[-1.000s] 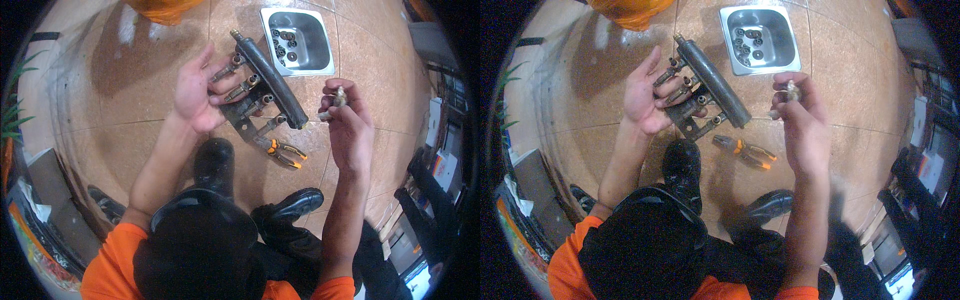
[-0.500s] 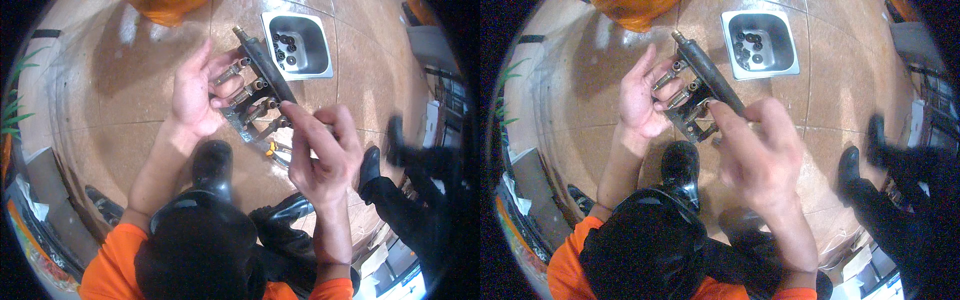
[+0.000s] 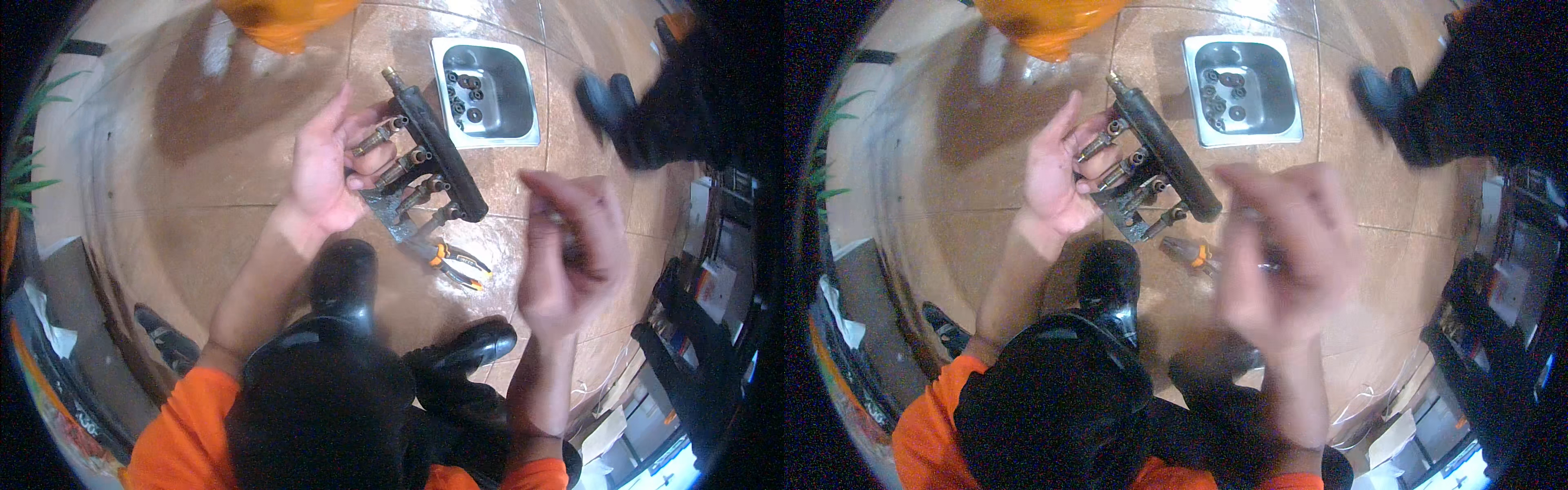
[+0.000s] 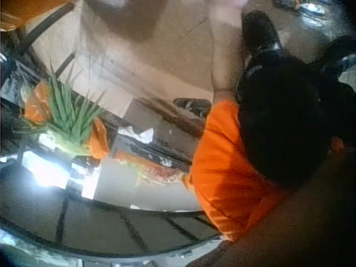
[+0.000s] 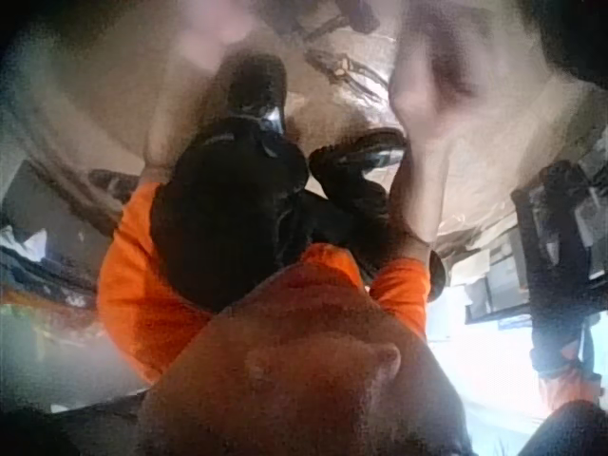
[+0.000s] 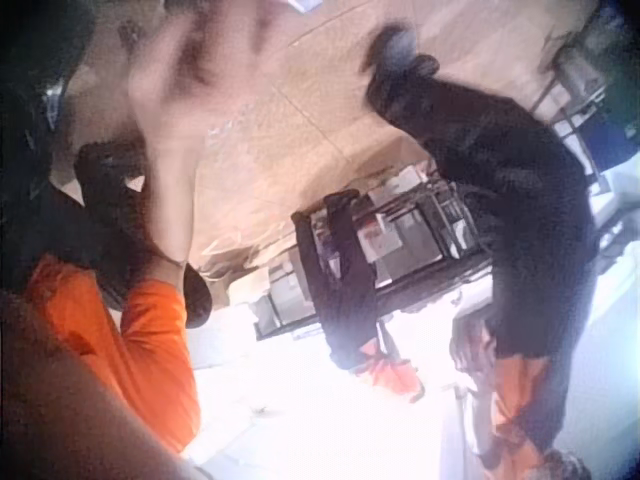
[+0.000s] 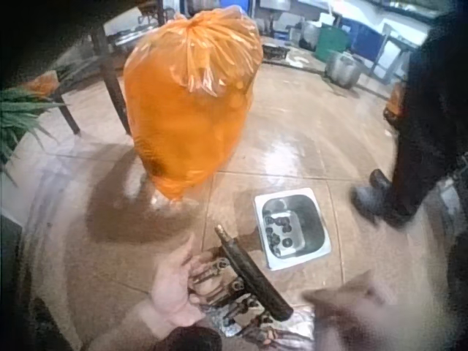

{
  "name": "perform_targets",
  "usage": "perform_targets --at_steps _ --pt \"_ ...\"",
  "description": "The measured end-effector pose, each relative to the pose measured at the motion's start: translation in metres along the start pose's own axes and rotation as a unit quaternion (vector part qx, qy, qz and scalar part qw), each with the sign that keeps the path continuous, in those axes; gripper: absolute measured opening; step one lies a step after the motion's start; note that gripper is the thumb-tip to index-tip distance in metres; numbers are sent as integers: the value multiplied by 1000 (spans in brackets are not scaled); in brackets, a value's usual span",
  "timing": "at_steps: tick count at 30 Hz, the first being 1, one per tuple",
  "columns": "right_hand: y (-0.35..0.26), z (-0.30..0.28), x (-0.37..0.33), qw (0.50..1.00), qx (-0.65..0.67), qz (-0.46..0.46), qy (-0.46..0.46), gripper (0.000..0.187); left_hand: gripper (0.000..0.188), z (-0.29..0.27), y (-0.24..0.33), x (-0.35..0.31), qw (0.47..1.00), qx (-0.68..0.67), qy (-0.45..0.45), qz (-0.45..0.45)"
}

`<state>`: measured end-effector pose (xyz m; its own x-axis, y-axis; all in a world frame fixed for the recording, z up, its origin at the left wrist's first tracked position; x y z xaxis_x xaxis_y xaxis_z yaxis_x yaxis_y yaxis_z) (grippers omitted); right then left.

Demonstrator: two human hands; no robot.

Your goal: The person assembles a mechanical component by inserting small metal pins into a metal bracket with multiple cylindrical protrusions. They use pliers to grip and adjust the pins and occasionally place small parts into a metal tray.

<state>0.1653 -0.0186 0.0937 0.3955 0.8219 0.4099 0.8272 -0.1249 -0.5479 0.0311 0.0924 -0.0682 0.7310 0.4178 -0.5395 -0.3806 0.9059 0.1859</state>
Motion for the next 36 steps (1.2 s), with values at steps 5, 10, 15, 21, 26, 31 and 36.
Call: perform_targets --at_steps 5,10,15,21,26,31,36 --pt "88 37 -30 876 261 392 -102 26 65 -9 2 6 1000 -3 22 20" --pt "95 55 -45 785 429 430 -125 35 65 -10 5 4 1000 -17 -2 20" --pt "58 38 -18 895 302 294 -148 31 66 -1 3 -1 999 -5 21 24" --pt "34 35 -11 935 251 216 -130 29 65 5 0 1 1000 8 11 15" --pt "16 36 -13 969 138 128 -159 35 66 12 -2 0 999 29 3 25" --pt "-5 43 -13 989 20 12 -148 22 66 8 1 -3 997 51 44 45" --pt "1 46 -15 993 -19 -4 -118 21 62 5 2 1 996 60 46 55"
Point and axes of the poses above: each hand's wrist, its own x-axis towards the middle knuckle, its own z-axis out of the palm, y = z × x, the point moved 8 cm from there along x, towards the middle knuckle, and after that the axes turned 10 degrees about -x, right-handed, at the moved point
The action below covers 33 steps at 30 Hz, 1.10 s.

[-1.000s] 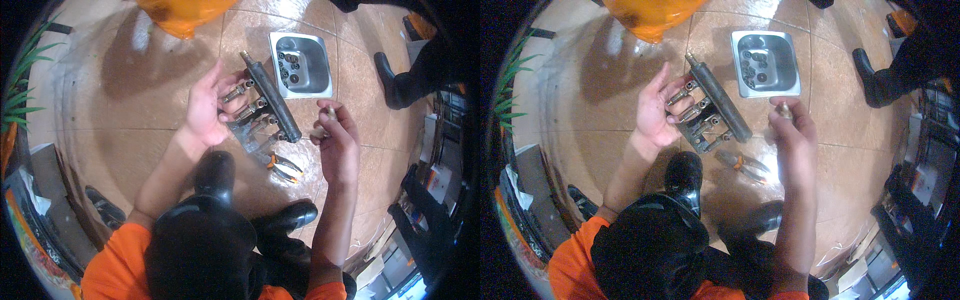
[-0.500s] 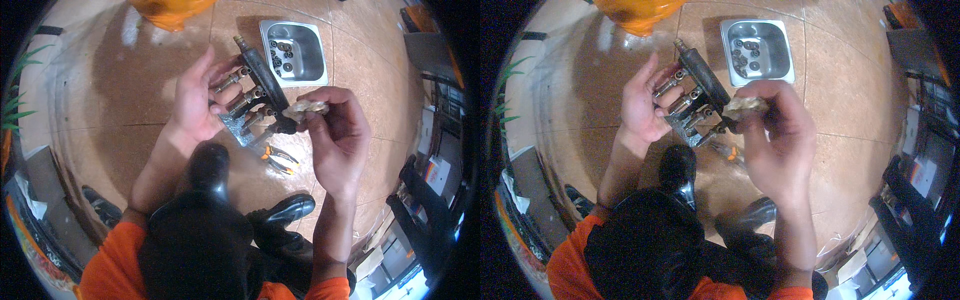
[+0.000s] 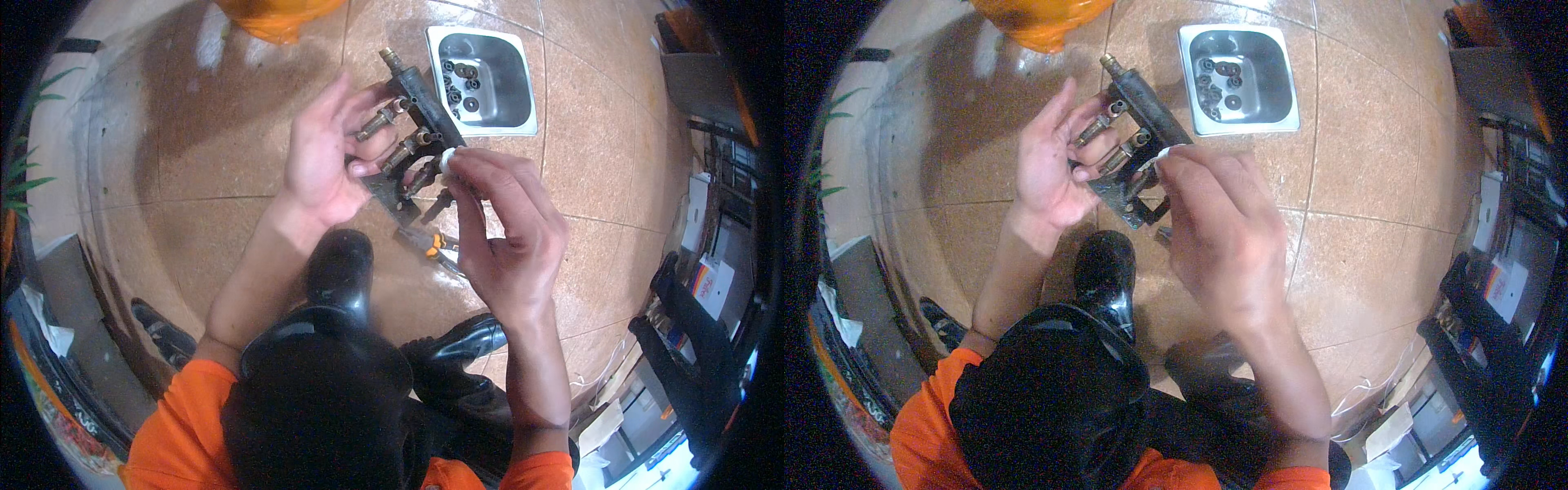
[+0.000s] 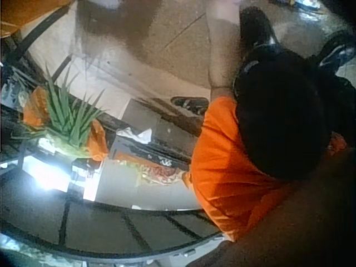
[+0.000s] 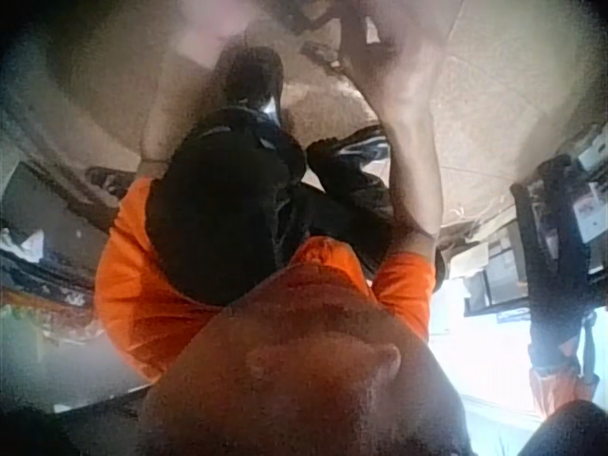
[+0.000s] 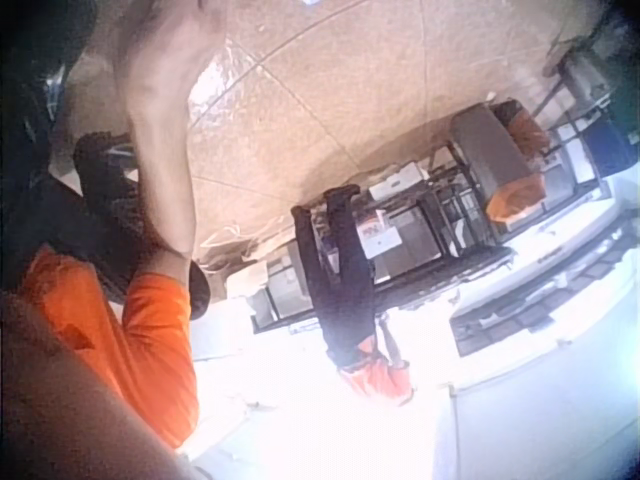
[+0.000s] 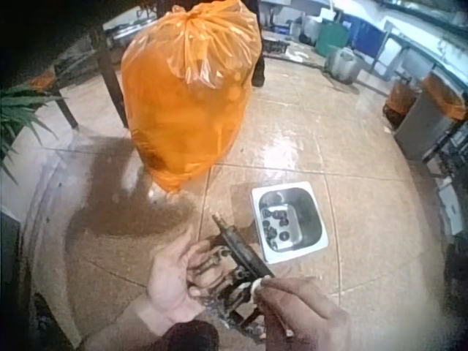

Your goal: The person assembles a mechanical component by inserting small metal pins into a metal bracket with multiple cylindrical protrusions. They use pliers to grip and adjust the pins and occasionally place small parts into a metal tray.

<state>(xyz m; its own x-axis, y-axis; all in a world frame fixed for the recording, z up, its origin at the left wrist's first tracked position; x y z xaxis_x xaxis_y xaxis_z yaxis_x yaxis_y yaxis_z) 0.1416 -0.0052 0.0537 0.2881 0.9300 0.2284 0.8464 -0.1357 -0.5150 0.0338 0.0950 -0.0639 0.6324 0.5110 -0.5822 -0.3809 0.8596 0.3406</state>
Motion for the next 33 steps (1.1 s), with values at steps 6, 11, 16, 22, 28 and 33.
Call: perform_targets --at_steps 6,11,16,22,28,33 --pt "-5 2 4 992 -113 -47 -3 23 64 6 -5 -2 998 -22 -57 -22" --pt "1 7 8 990 -118 -69 -20 22 65 14 -4 0 998 12 -52 22" --pt "3 17 9 982 -156 -95 -50 23 66 10 -5 1 996 23 -77 27" --pt "5 25 10 963 -187 -170 -96 23 66 7 -9 1 998 21 -45 28" --pt "14 29 5 960 -180 -189 -100 21 64 10 -20 2 997 -1 -75 -9" --pt "27 25 -5 982 -166 -62 -71 20 64 12 -13 3 999 11 -31 16"
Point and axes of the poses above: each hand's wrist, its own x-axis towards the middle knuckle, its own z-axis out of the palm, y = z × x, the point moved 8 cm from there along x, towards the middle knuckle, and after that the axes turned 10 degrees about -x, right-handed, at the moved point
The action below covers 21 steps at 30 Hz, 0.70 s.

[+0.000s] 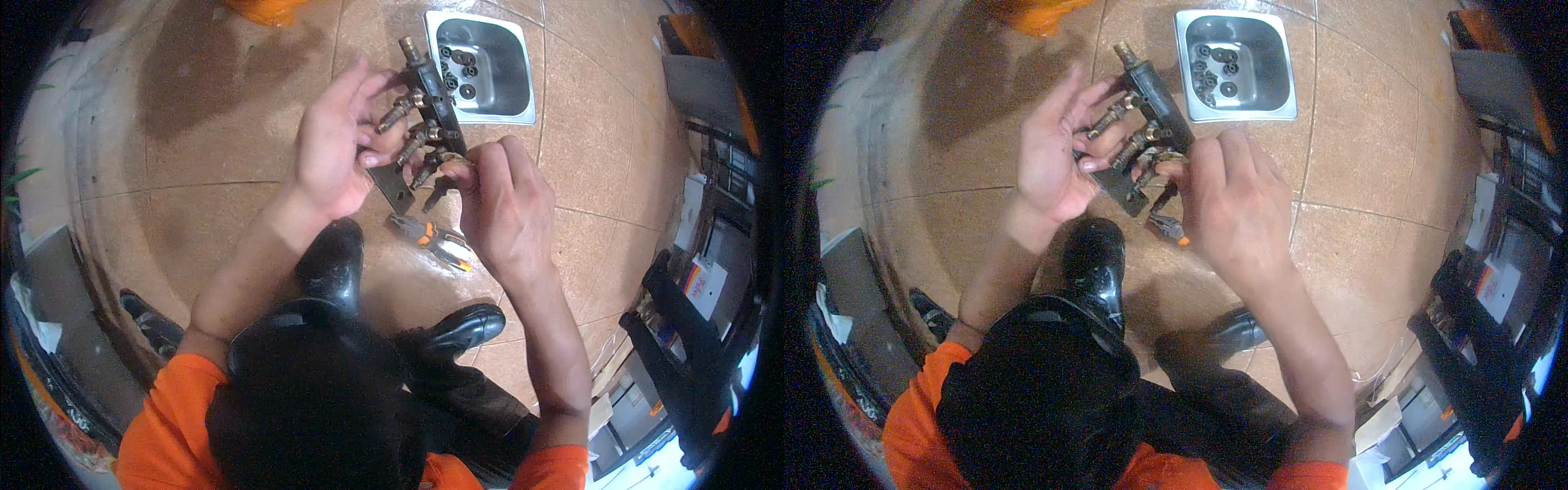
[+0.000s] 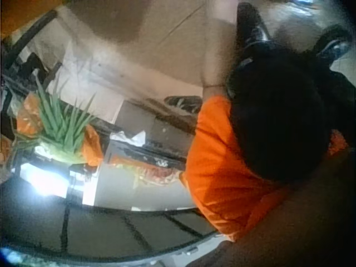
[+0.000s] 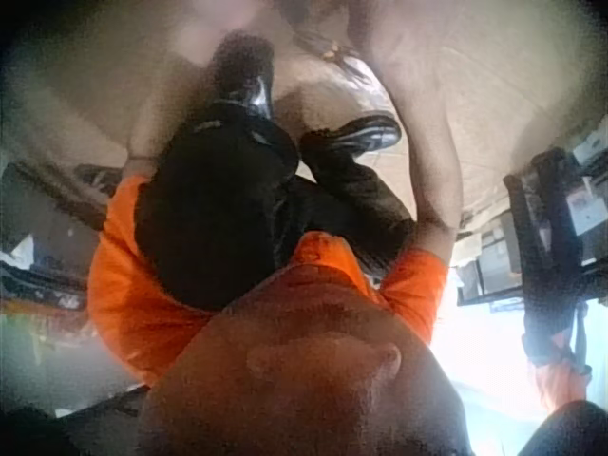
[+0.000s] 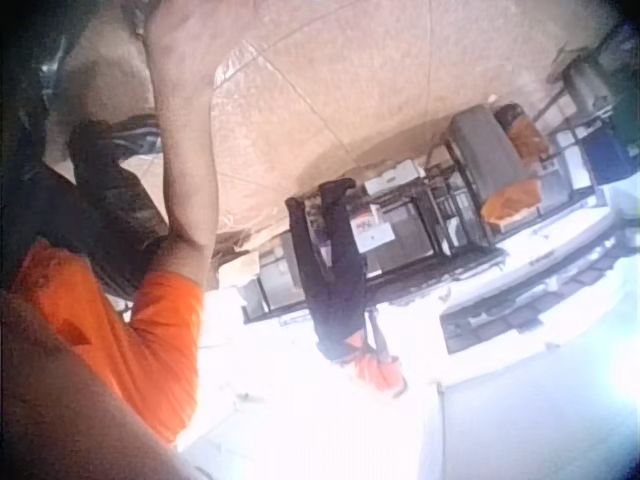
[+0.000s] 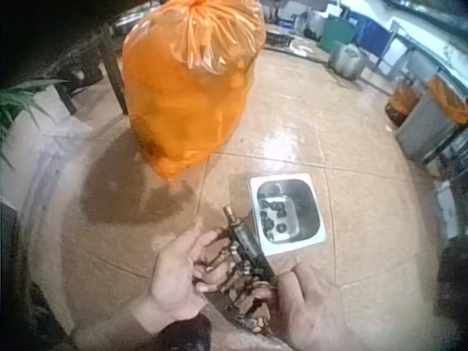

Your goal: The person assembles a mechanical component by inserting small metal pins into a metal bracket with multiple cylindrical protrusions. They use pliers to grip and adjust the pins and occasionally place small parts into a metal tray.

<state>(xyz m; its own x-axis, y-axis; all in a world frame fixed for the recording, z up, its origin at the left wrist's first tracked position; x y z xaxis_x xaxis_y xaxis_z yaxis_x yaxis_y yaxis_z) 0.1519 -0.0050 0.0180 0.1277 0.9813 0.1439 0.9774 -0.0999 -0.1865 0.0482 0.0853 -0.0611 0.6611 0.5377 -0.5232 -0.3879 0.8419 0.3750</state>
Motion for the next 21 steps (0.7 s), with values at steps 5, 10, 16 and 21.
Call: perform_targets --at_steps 5,10,16,21 --pt "17 -25 -4 990 12 141 1 19 67 3 4 -5 999 14 -38 -9" --pt "46 -34 -14 946 234 220 29 13 65 2 6 -6 999 6 -39 -30" --pt "21 -39 -6 961 254 105 42 26 60 8 7 -9 999 -35 -20 -33" --pt "-2 -38 0 987 148 49 46 25 64 4 7 -5 999 -32 -35 -20"
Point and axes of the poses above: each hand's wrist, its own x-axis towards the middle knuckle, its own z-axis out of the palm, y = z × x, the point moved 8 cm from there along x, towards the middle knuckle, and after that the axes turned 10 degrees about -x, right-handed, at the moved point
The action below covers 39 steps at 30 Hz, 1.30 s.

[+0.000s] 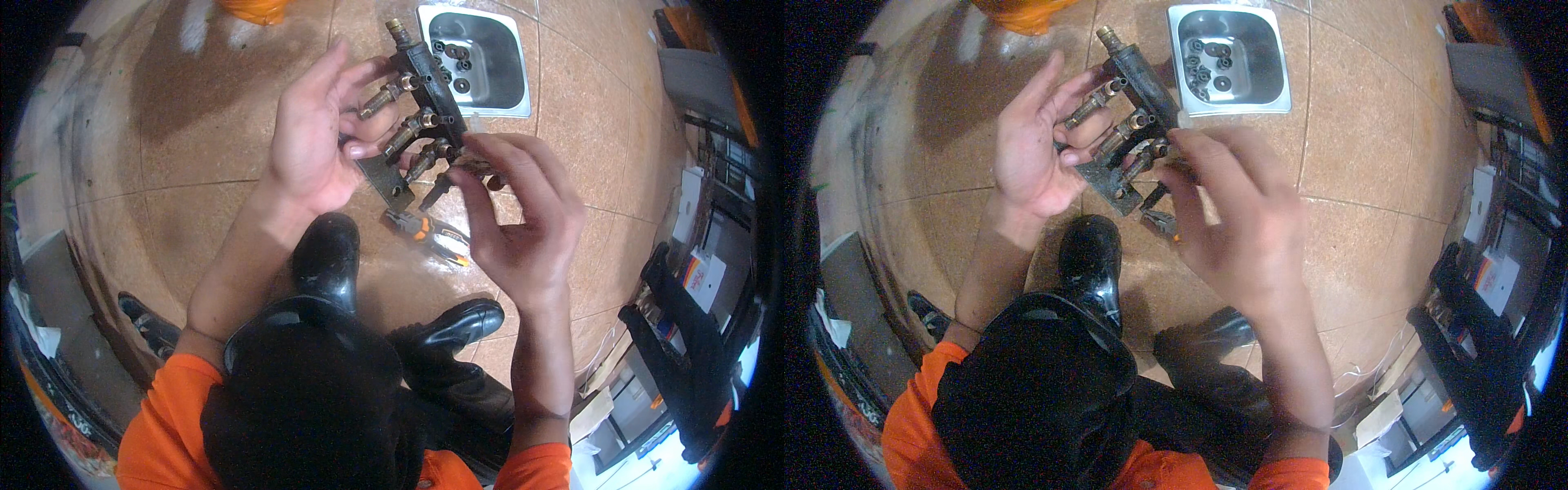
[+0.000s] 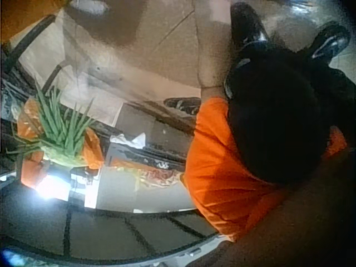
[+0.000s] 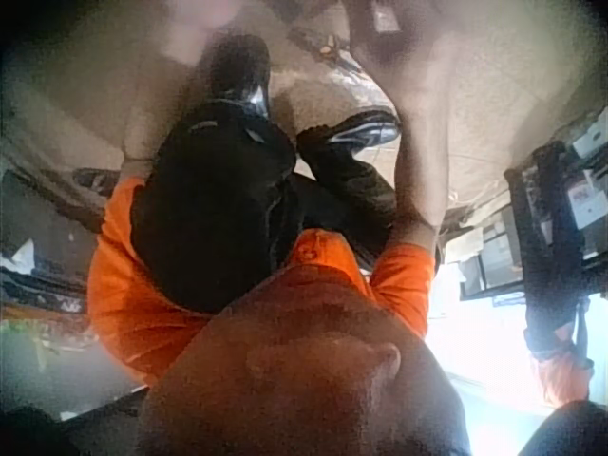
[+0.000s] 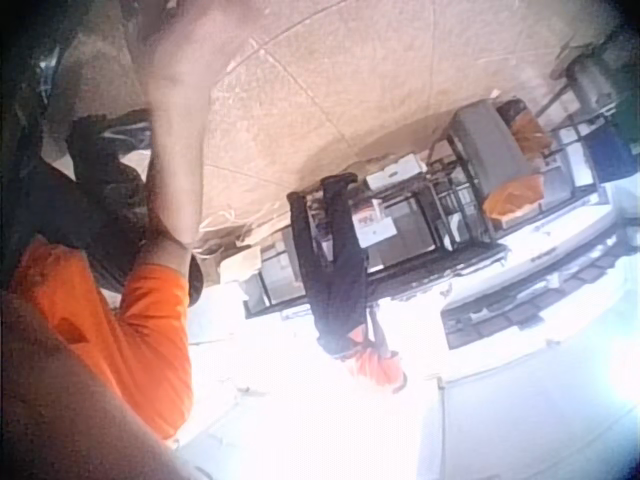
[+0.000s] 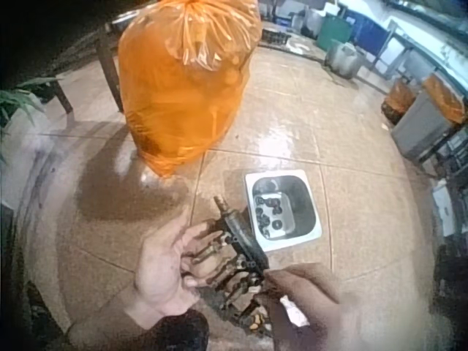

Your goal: The person assembles a mechanical component by inserting small metal pins into a metal bracket with multiple cylindrical protrusions. They use pliers to grip and adjust the pins and occasionally place small parts into a metal tray.

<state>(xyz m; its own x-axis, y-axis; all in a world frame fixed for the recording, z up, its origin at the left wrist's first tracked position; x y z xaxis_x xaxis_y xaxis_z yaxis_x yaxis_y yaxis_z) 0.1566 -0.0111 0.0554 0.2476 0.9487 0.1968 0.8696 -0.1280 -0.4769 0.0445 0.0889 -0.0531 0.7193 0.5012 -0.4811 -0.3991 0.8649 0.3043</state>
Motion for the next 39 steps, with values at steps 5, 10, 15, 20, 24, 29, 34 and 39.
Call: perform_targets --at_steps 5,10,15,20,24,29,34,39 --pt "-6 9 0 995 -93 -47 8 20 65 2 -2 1 1000 -5 -13 -2" --pt "24 12 -5 966 192 171 19 10 62 6 -1 1 999 -9 33 -3" --pt "21 -10 -6 983 109 137 50 10 60 7 1 -2 1000 -27 10 -8" --pt "-21 3 -12 991 -133 -26 5 29 65 3 -1 -1 999 26 24 14" --pt "-21 2 -17 993 -103 -48 -9 30 70 2 1 -1 999 45 1 27" --pt "-11 3 -17 998 -60 4 18 26 75 -4 5 -2 996 70 9 45" --pt "20 7 -15 993 58 106 -14 22 78 -5 4 -3 995 100 21 6" --pt "41 86 -44 860 314 231 -329 26 75 -49 -4 14 988 -1 8 -154"
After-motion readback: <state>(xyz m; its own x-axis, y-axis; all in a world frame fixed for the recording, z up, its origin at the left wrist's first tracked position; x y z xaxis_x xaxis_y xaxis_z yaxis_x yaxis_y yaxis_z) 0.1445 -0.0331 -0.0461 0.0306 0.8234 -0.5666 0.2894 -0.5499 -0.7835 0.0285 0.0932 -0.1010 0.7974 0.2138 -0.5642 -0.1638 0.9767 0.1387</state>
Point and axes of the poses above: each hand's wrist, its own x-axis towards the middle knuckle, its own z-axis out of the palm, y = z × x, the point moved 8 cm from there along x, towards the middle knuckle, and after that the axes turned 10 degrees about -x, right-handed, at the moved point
